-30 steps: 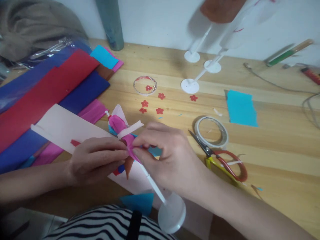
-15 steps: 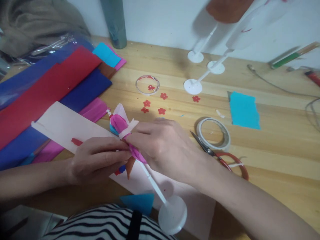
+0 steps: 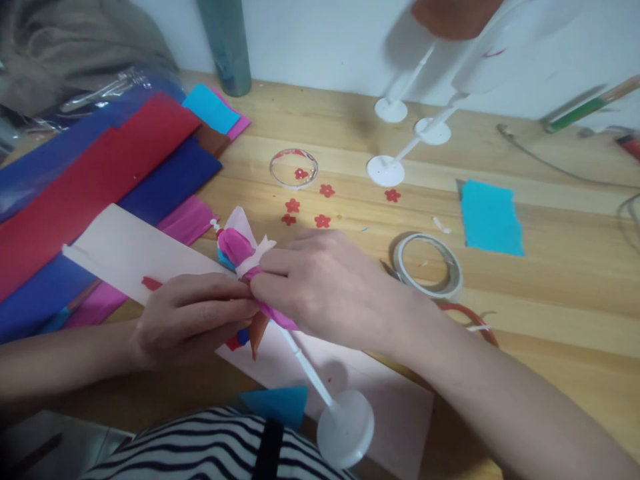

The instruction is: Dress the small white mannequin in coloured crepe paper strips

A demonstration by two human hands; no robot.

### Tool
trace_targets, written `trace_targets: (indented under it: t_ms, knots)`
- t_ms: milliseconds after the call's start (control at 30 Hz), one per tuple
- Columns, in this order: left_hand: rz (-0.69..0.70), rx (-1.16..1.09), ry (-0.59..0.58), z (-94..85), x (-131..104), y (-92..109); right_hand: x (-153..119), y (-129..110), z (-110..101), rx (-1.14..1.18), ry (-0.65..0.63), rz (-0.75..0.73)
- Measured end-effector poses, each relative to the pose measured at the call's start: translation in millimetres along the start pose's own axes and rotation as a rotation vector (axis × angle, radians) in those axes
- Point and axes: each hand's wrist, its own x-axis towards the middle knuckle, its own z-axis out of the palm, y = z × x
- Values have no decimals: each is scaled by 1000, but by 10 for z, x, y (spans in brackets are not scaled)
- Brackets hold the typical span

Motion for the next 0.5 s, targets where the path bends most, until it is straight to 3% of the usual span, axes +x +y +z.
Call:
trace_targets:
  t_ms: [300, 500]
  knots:
    - [12, 22, 29, 35, -10, 7, 22, -4, 41, 40, 98, -37]
    - [62, 141, -45, -25, -41, 2, -1, 9, 48, 12, 100, -30]
